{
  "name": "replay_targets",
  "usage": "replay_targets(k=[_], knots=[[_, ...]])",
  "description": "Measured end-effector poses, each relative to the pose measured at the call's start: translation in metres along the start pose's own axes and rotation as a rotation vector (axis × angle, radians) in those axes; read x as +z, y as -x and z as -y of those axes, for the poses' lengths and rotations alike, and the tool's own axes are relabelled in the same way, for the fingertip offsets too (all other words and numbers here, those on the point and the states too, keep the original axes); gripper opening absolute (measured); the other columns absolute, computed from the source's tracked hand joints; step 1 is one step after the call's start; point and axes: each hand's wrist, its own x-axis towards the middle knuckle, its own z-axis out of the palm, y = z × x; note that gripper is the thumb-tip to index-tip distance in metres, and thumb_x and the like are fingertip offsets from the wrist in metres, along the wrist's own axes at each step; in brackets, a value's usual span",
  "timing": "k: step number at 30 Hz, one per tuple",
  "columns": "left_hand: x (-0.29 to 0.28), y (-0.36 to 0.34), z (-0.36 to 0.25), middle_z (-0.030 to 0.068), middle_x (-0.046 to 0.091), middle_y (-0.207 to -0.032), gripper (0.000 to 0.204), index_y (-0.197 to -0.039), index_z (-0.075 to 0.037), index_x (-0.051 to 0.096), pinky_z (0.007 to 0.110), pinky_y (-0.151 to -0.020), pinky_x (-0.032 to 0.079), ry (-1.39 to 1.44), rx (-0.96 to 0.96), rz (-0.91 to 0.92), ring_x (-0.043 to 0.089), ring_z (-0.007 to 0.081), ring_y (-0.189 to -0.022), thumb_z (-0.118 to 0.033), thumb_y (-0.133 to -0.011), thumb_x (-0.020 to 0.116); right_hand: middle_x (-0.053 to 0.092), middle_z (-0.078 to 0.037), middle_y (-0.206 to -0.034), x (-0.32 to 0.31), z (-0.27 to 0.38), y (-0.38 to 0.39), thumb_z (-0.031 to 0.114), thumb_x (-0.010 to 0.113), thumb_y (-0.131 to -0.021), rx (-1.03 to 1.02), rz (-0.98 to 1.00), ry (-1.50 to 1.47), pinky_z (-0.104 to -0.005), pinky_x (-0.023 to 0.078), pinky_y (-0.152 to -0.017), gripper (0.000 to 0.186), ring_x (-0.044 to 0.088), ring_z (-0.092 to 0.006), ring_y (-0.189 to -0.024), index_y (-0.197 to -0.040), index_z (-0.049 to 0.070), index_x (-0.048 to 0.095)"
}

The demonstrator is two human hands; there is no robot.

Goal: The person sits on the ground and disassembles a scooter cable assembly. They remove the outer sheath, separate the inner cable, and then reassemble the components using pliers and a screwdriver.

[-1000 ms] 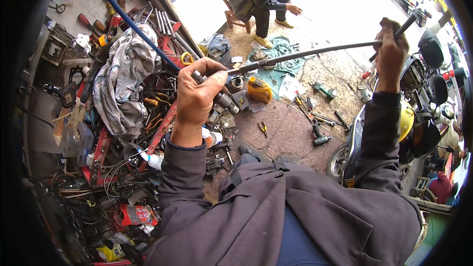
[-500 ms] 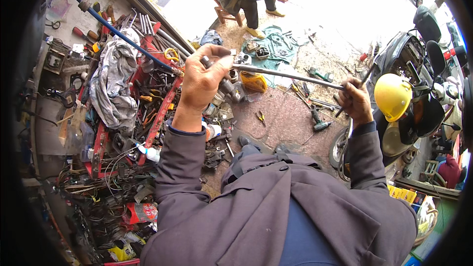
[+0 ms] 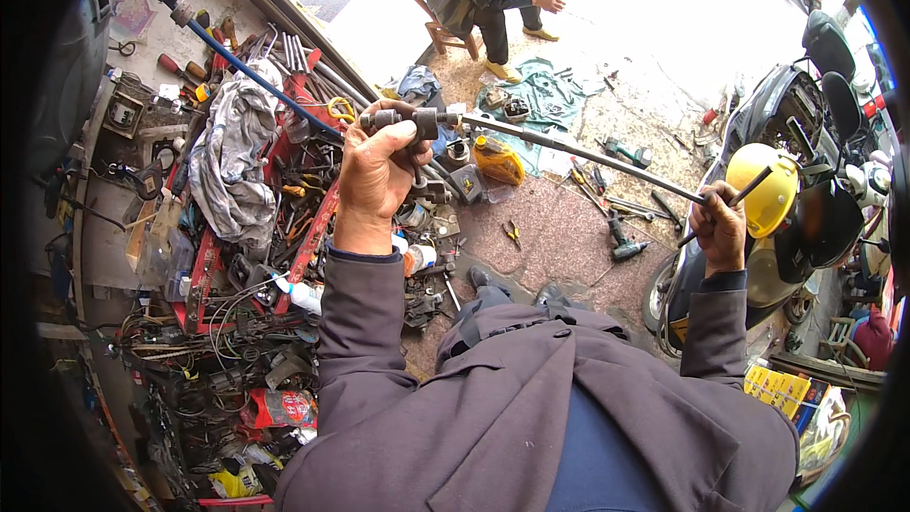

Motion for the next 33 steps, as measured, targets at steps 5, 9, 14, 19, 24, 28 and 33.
replay_targets(k=[5, 9, 14, 19, 24, 28, 33], knots=[[0.004, 0.007, -0.006, 0.0114, 0.062, -0.081, 0.017, -0.096, 0.000, 0.059, 0.030, -0.056, 0.049, 0.020, -0.021, 0.032, 0.060, 0.0187, -0.065, 0.000, -0.078, 0.061, 0.048, 0.000, -0.063, 0.001, -0.004, 0.001, 0.010, 0.069, -0.086, -0.012, 0.014, -0.011, -0.0217, 0.028, -0.040, 0.013, 0.038, -0.0076, -0.046, -0.087, 0.003, 0.059], [0.003, 0.012, -0.008, 0.0120, 0.061, -0.083, 0.020, -0.097, 0.000, 0.060, 0.028, -0.054, 0.047, 0.025, -0.027, 0.064, 0.061, 0.0189, -0.067, 0.002, -0.078, 0.062, 0.054, -0.002, -0.070, 0.003, -0.006, -0.002, 0.007, 0.070, -0.085, -0.123, 0.020, 0.095, -0.0217, 0.035, -0.044, 0.013, 0.043, -0.0081, -0.048, -0.091, 0.002, 0.059], [-0.003, 0.017, -0.011, 0.0117, 0.061, -0.083, 0.023, -0.100, -0.002, 0.059, 0.024, -0.053, 0.044, -0.046, -0.030, 0.116, 0.058, 0.0165, -0.068, 0.003, -0.078, 0.061, 0.056, -0.001, -0.080, 0.001, -0.007, -0.019, 0.007, 0.064, -0.091, -0.119, 0.012, 0.287, -0.0237, 0.046, -0.054, 0.011, 0.053, -0.0088, -0.060, -0.099, 0.005, 0.057], [-0.004, 0.020, -0.013, 0.0099, 0.057, -0.078, 0.020, -0.095, -0.002, 0.059, 0.022, -0.048, 0.040, 0.016, -0.065, 0.031, 0.054, 0.0148, -0.062, 0.004, -0.076, 0.060, 0.055, -0.001, -0.084, -0.005, -0.019, -0.034, 0.023, 0.049, -0.101, -0.358, -0.002, 0.800, -0.0231, 0.042, -0.078, 0.023, 0.052, -0.0092, -0.080, -0.093, 0.003, 0.057], [-0.009, 0.019, -0.010, 0.0086, 0.058, -0.077, 0.022, -0.097, -0.003, 0.059, 0.023, -0.045, 0.038, 0.023, -0.132, 0.065, 0.053, 0.0132, -0.057, 0.000, -0.076, 0.061, 0.050, 0.001, -0.067, 0.000, -0.011, -0.042, 0.035, 0.044, -0.102, -0.257, -0.198, 0.824, -0.0246, 0.034, -0.059, 0.039, 0.041, -0.0084, -0.063, -0.084, 0.004, 0.057], [-0.016, 0.015, 0.000, 0.0174, 0.064, -0.092, 0.029, -0.107, -0.005, 0.059, 0.021, -0.045, 0.037, 0.019, -0.093, 0.124, 0.052, 0.0121, -0.056, -0.002, -0.078, 0.058, 0.044, 0.004, -0.056, 0.016, 0.008, -0.044, 0.042, 0.050, -0.099, 0.361, -0.188, 0.611, -0.0222, 0.027, -0.035, 0.036, 0.038, -0.0061, -0.040, -0.094, 0.008, 0.061], [-0.020, 0.014, 0.015, 0.0126, 0.059, -0.083, 0.041, -0.114, -0.005, 0.052, 0.031, -0.045, 0.043, 0.010, -0.092, -0.026, 0.053, 0.0171, -0.054, -0.001, -0.074, 0.059, 0.047, -0.003, -0.065, 0.023, 0.022, -0.031, 0.022, 0.050, -0.098, 0.041, -0.365, 0.453, -0.0242, 0.034, -0.031, 0.030, 0.042, -0.0109, -0.037, -0.123, 0.005, 0.052]])
